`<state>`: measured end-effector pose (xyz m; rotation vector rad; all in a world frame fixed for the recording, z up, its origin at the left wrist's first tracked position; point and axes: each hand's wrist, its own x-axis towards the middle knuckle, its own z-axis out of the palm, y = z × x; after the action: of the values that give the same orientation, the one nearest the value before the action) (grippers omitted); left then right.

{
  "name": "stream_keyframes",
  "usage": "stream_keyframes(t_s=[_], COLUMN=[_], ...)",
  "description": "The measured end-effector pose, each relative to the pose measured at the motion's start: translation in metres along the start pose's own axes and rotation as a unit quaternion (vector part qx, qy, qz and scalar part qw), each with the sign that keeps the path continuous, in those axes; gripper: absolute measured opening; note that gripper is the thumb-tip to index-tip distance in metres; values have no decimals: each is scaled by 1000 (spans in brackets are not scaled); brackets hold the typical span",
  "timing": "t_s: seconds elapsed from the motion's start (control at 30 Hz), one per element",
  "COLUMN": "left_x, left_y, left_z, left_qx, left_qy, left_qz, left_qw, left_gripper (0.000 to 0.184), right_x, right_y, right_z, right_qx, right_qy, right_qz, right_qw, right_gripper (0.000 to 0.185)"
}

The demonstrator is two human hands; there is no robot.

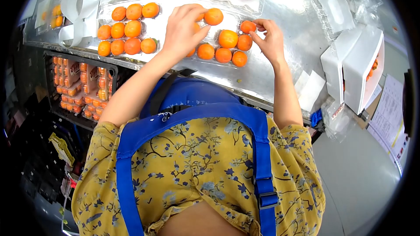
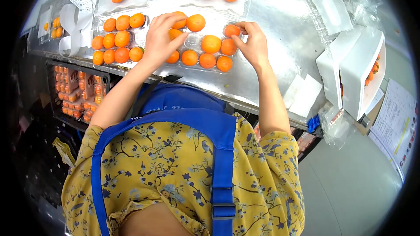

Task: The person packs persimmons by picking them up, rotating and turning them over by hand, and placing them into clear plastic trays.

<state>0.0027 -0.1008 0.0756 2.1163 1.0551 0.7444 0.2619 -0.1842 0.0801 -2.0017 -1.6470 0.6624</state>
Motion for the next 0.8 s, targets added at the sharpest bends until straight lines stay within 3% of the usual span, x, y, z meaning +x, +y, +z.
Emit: stream_keyframes(t_s=[0.03, 0.23, 0.43, 0.63, 0.8], left_x=[8, 34, 42, 39, 31], left_y=[-3, -6, -15, -11, -16], left_z=[9, 27, 29, 28, 31], left_qx=[76, 214, 229, 189, 193], left_qy=[12, -136, -194, -159, -117], left_qz=[57, 116, 132, 92, 91], left_qw=[995, 961, 945, 965, 970], left_gripper=[48, 52, 52, 55, 57], right_x=[-3, -14, -14, -13, -8], right_y=[0, 9, 12, 14, 10], right_z=[1, 2, 4, 4, 5], right_qx=[6, 13, 30, 36, 14], right_qy=[3, 33, 51, 49, 8], right_qz=[9, 10, 13, 35, -1], right_qw=[1000, 999, 998, 998, 1000], right_gripper=[31, 31, 29, 32, 38])
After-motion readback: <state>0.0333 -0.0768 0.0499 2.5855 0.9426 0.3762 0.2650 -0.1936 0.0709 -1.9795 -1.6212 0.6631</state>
